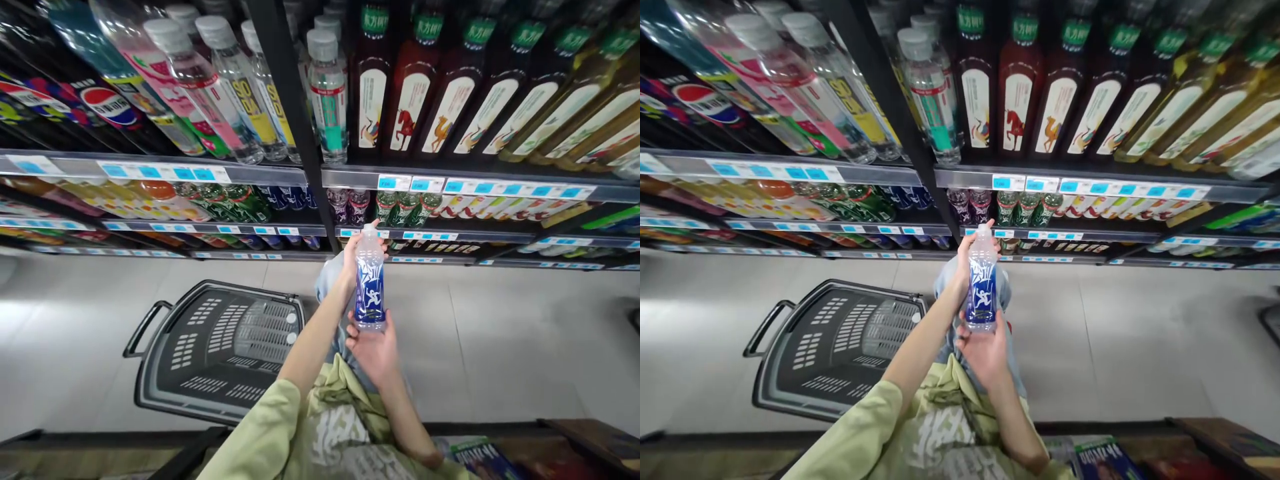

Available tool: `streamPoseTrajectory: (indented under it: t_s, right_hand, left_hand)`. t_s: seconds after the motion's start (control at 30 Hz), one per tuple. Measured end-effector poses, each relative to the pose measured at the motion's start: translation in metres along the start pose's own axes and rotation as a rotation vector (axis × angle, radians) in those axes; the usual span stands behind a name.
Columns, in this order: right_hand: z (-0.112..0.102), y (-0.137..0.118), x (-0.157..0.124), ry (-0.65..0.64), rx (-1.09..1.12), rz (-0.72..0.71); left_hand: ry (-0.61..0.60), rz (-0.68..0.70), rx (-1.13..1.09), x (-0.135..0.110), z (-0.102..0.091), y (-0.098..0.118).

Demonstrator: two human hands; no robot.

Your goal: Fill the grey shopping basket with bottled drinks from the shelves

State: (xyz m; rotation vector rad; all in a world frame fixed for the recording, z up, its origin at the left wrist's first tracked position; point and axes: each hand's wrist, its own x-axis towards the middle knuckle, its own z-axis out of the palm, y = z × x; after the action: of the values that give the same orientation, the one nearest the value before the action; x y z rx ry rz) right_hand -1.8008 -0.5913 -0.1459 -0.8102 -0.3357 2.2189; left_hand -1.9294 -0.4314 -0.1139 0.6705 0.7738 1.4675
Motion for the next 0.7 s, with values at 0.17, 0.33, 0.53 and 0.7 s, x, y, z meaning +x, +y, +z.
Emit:
streamPoseTrajectory:
  t_s: [0.17, 0.33, 0.53, 0.7]
  right_hand:
    - [0.008, 0.003, 0.000, 0.038, -0.192, 0.032]
    - [0.010, 0.004, -0.001, 0.038, -0.222, 0.018]
    - [0.013, 0.008, 0.000, 0.029, -0.290, -0.042]
    - [0.018, 0.007, -0.002, -0.040, -0.210, -0.037]
  left_hand:
    - [0.041, 0.004, 0.156, -0.002, -0.008, 0.005]
    - [0.060, -0.005, 0.118, -0.005, -0.015, 0.009]
    - [0.076, 0.008, -0.211, -0.015, -0.019, 0.011]
    - [-0.008, 0.014, -0.506, -0.021, -0.017, 0.013]
